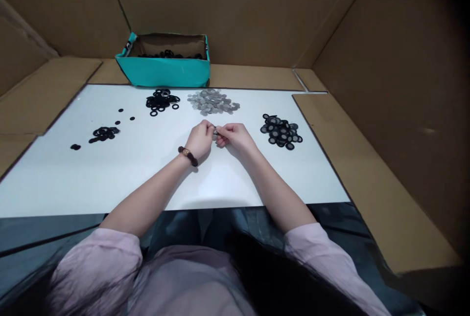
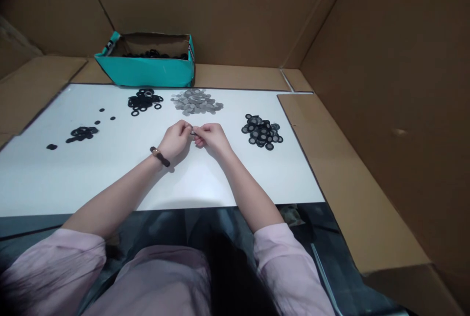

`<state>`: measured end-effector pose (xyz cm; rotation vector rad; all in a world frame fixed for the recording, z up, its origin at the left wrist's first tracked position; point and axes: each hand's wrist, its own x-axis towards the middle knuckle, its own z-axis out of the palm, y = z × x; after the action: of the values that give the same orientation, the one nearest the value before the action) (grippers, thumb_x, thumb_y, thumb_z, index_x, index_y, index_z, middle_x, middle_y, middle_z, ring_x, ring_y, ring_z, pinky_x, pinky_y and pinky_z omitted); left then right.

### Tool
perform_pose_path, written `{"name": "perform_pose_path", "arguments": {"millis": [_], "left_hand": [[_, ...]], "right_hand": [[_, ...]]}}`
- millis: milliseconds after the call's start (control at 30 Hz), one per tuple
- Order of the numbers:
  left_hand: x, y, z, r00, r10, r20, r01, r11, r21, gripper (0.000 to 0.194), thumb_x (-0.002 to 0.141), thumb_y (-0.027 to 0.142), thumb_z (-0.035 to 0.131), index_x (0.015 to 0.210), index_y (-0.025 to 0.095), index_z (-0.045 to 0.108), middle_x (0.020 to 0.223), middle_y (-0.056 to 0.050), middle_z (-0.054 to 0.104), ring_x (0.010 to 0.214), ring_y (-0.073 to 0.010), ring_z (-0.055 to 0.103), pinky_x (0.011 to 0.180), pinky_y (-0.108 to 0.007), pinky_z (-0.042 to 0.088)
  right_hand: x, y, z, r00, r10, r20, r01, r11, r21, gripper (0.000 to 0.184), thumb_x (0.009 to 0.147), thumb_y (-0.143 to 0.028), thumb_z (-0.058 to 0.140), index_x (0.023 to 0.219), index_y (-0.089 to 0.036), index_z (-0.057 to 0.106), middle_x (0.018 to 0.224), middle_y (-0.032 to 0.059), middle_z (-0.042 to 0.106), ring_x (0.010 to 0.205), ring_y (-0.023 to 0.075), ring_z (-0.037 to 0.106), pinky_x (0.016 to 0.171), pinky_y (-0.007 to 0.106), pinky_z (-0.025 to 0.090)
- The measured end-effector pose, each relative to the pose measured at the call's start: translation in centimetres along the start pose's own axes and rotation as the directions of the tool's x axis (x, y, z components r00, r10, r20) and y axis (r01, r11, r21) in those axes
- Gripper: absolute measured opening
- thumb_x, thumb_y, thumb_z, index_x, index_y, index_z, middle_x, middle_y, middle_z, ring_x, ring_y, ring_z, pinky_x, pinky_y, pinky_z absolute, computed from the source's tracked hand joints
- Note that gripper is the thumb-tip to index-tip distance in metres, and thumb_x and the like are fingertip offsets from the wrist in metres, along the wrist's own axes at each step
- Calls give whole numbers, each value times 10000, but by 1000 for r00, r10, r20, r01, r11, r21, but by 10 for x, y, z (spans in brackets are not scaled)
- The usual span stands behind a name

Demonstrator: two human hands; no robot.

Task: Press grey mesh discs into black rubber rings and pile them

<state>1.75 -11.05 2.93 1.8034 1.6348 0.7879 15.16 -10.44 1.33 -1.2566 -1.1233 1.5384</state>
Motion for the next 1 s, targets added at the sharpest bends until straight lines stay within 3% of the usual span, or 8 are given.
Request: {"name": "perform_pose_path", "arguments": {"millis": [100,200,267,500,700,767,900,1000], "left_hand": [[3,-1,-10,985,14,171,-7,999,-44,178,800,231,449,633,185,488,592,-10,529,611,-146,480,587,-266,371],[5,-2,-23,919,56,391,-10,993,-118,181,746,282,530,608,166,518,537,15,486,524,-107,414,514,-242,311],[7,-2,-30,889,62,453,21,984,-177,176,716,298,577,623,152,546,536,20,487,493,-87,391,492,-231,286],[10,-2,-27,936,-7,351,132,933,-335,143,674,265,593,627,130,587,511,36,455,483,-71,373,478,-219,253],[11,-6,-18,980,13,198,61,931,-360,198,686,296,597,578,137,551,504,32,469,509,-79,399,507,-223,288],[11,-8,-18,967,5,253,83,937,-339,218,698,293,591,550,147,522,490,32,450,492,-76,383,496,-223,276],[13,-13,-26,870,7,493,159,942,-294,194,702,257,582,547,155,528,472,27,426,456,-72,355,471,-223,242],[14,-13,-30,859,2,512,170,942,-289,139,683,241,601,584,144,582,502,13,465,460,-67,353,469,-219,235]], "right_hand": [[5,4,-3,996,-85,17,86,993,-86,366,766,-393,694,553,-161,508,445,-21,489,417,75,442,446,222,368],[7,5,-7,976,-154,155,186,958,-221,374,805,-360,618,523,-172,459,442,-45,412,444,63,357,462,226,273],[7,3,-9,960,-166,226,229,930,-288,347,813,-336,575,532,-175,449,471,-48,392,475,69,334,489,240,247],[-2,-8,-11,940,-268,210,331,862,-385,289,812,-348,511,584,-182,445,563,-46,356,563,92,322,563,264,250],[1,-2,-6,959,-246,138,280,896,-346,267,833,-321,444,599,-192,438,535,-43,398,547,98,367,570,268,275],[2,-1,-6,971,-190,148,231,909,-346,261,818,-293,445,578,-192,430,522,-42,396,539,96,360,562,267,266],[2,-3,-8,966,-115,230,193,916,-350,208,758,-264,487,568,-182,462,520,-46,388,545,91,340,549,265,236],[0,-6,-8,962,-104,252,187,923,-336,194,748,-264,487,575,-177,476,521,-48,388,537,85,325,544,266,222]]}}
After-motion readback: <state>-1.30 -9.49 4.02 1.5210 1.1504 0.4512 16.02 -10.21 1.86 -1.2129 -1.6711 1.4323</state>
